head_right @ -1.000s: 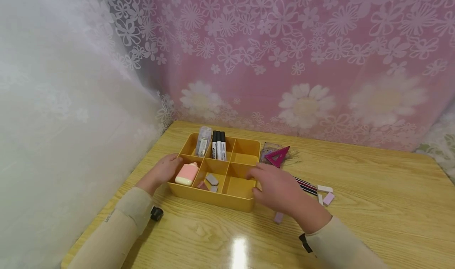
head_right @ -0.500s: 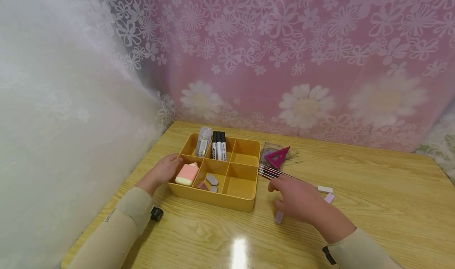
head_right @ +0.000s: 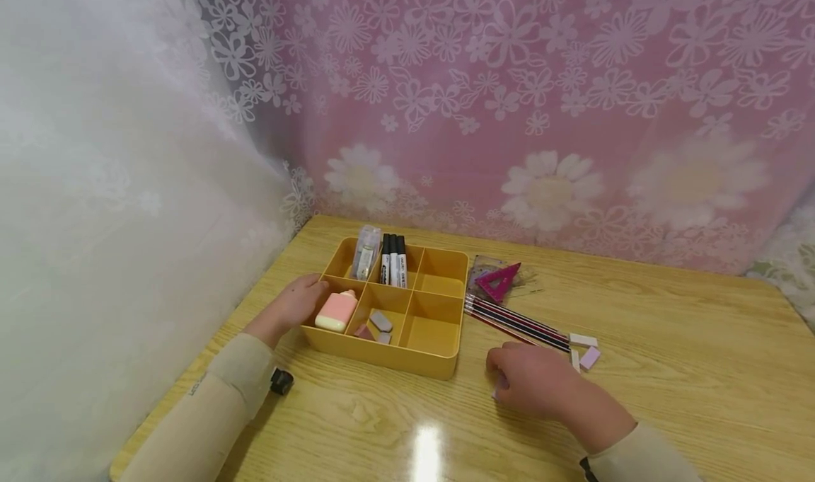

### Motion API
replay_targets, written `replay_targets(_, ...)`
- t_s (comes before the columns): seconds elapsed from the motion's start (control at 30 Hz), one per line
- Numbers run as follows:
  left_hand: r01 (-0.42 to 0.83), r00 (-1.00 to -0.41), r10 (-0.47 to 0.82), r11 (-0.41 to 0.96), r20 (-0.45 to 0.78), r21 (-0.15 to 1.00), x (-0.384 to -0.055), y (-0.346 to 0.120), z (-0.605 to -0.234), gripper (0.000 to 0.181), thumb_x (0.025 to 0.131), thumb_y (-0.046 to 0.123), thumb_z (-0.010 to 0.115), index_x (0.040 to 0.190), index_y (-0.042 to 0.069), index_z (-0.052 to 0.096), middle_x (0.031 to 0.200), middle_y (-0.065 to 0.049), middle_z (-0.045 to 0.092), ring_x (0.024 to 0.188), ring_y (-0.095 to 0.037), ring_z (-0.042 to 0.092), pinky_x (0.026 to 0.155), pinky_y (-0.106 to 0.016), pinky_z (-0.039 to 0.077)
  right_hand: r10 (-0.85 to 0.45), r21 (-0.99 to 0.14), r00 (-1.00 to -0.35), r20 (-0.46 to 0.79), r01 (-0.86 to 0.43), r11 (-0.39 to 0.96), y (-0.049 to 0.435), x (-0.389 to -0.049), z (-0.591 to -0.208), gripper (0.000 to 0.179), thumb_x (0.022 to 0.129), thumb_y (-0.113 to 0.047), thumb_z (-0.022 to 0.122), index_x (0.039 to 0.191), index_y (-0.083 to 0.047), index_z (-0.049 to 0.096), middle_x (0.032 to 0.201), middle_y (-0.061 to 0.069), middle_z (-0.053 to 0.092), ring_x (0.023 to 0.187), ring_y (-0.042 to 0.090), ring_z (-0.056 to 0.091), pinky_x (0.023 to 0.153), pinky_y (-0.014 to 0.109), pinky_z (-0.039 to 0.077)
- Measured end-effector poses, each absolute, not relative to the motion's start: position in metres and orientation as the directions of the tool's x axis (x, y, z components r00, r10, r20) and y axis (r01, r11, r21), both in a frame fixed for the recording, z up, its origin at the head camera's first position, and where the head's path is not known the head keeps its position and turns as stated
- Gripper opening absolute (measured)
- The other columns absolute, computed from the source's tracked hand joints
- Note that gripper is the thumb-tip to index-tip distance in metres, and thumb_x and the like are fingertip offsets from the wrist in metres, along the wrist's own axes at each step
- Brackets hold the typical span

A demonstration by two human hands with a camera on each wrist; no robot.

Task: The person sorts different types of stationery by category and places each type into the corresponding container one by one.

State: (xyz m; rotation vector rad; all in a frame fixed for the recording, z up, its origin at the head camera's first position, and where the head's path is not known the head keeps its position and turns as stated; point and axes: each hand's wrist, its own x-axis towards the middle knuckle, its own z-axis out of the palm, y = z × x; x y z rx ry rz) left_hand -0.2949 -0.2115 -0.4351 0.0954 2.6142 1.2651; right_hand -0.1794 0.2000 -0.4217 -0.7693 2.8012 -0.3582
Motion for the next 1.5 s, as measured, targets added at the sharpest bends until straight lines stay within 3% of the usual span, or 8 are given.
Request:
replay_targets(0.2,-0.038,-0.969,0.167,0.63,-0.183,0.776,-0.294,-0.211,-0.434,0.049,0.111,0.034,0.032,0.147,0.008,0.052,0.148,-0.014,0.05,0.139,-0.035,0.043,0.114,-0.056,0.031,-0.475,-0.21,-0.867,-0.147,-0.442,0.872,0.19,-0.172,-0.422,0.015,0.086,-0.014,0.074,0.088,-0.027,0.068,0.078,-0.014,0.049,0.063,0.006,0.04,0.056,0.029,0.037)
replay_targets(0.43,-0.042,-0.968,0.166,0.629,-0.187,0.776,-0.294,-0.211,-0.434,0.049,0.111,0.034,0.032,0.147,0.007,0.051,0.149,-0.014,0.05,0.14,-0.035,0.042,0.114,-0.056,0.031,-0.453,-0.136,-0.876,-0.163,-0.435,0.89,0.179,-0.164,-0.419,0.011,0.087,-0.015,0.079,0.089,-0.021,0.069,0.079,-0.01,0.052,0.064,0.006,0.046,0.055,0.031,0.046)
replay_targets(0.67,-0.048,-0.968,0.162,0.623,-0.189,0.781,-0.295,-0.211,-0.434,0.048,0.111,0.033,0.032,0.145,0.007,0.053,0.147,-0.014,0.051,0.139,-0.034,0.043,0.114,-0.056,0.031,-0.497,-0.074,-0.863,-0.087,-0.492,0.867,0.175,-0.164,-0.426,0.016,0.086,-0.01,0.078,0.082,-0.017,0.065,0.073,-0.006,0.046,0.059,0.009,0.042,0.049,0.032,0.041)
replay_targets(0.97,-0.041,-0.97,0.161,0.625,-0.18,0.78,-0.295,-0.211,-0.436,0.048,0.111,0.033,0.032,0.144,0.007,0.055,0.145,-0.013,0.054,0.136,-0.033,0.046,0.114,-0.055,0.032,-0.475,-0.156,-0.875,-0.095,-0.458,0.875,0.18,-0.169,-0.429,0.02,0.08,-0.01,0.075,0.083,-0.023,0.06,0.075,-0.009,0.044,0.058,0.01,0.039,0.05,0.03,0.037)
replay_targets(1.3,-0.062,-0.967,0.16,0.605,-0.197,0.794,-0.295,-0.21,-0.436,0.046,0.111,0.035,0.032,0.142,0.011,0.057,0.143,-0.011,0.055,0.136,-0.032,0.046,0.113,-0.056,0.033,-0.392,-0.235,-0.915,0.09,-0.402,0.885,0.183,-0.177,-0.39,0.01,0.086,-0.019,0.068,0.09,-0.025,0.061,0.084,-0.013,0.05,0.062,0.006,0.042,0.053,0.027,0.038)
replay_targets(1.5,-0.073,-0.969,0.143,0.616,-0.202,0.785,-0.294,-0.21,-0.435,0.047,0.111,0.036,0.032,0.143,0.011,0.056,0.145,-0.011,0.053,0.137,-0.032,0.045,0.113,-0.056,0.033,-0.393,-0.28,-0.893,0.219,-0.443,0.852,0.156,-0.182,-0.37,0.012,0.088,-0.025,0.071,0.097,-0.026,0.062,0.091,-0.013,0.056,0.078,0.009,0.053,0.061,0.029,0.044)
